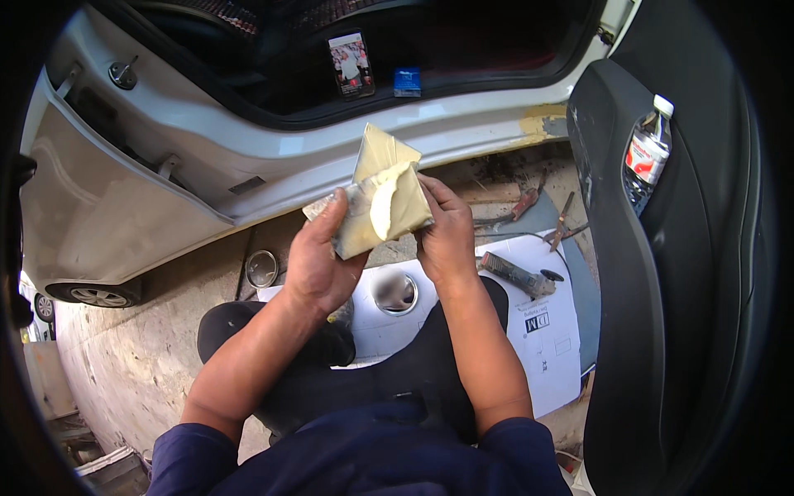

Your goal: The person kneels beside an open car door and applies a yellow paste from a can onto a sanding block. They then rub the paste onto the lower edge of the car door sill, repeatedly dipping the block into the can to reload material.

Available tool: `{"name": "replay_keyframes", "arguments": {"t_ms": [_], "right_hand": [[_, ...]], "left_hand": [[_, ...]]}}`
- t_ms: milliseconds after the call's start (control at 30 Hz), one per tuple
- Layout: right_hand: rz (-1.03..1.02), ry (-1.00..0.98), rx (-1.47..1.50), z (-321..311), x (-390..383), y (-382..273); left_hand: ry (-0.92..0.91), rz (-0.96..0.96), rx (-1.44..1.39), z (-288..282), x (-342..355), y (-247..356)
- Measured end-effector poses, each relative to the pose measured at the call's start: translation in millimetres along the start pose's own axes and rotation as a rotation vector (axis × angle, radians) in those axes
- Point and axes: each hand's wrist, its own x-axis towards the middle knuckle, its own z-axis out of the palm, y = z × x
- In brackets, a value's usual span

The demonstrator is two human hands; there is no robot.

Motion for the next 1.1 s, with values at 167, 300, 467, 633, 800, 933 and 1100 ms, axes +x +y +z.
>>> {"name": "replay_keyframes", "arguments": {"t_ms": [167,300,467,633,800,933,1100], "right_hand": [[0.177,-0.247,-0.216,-40,40,-14],[0.152,-0.48,-1.432,-158,104,28],[0.51,-1.039,-2.253,-246,106,82],[0.691,-0.939,-2.111,-283,103,105],[0.63,-0.983,-2.052,-310,110,125],[0.529,-0.898,-2.012,-326,107,127],[0.181,-0.66,-1.865,-282,107,110]], "left_hand": [[0.108,0.105,-0.074,2,-2,21],[0.102,0.168,-0.175,5,-8,43],[0.119,0.241,-0.239,7,-35,76],[0.094,0.327,-0.278,10,-48,99],[0.092,0.357,-0.254,0,-49,105],[0.093,0.359,-0.274,1,-41,104],[0.088,0.38,-0.244,-3,-39,105]]}}
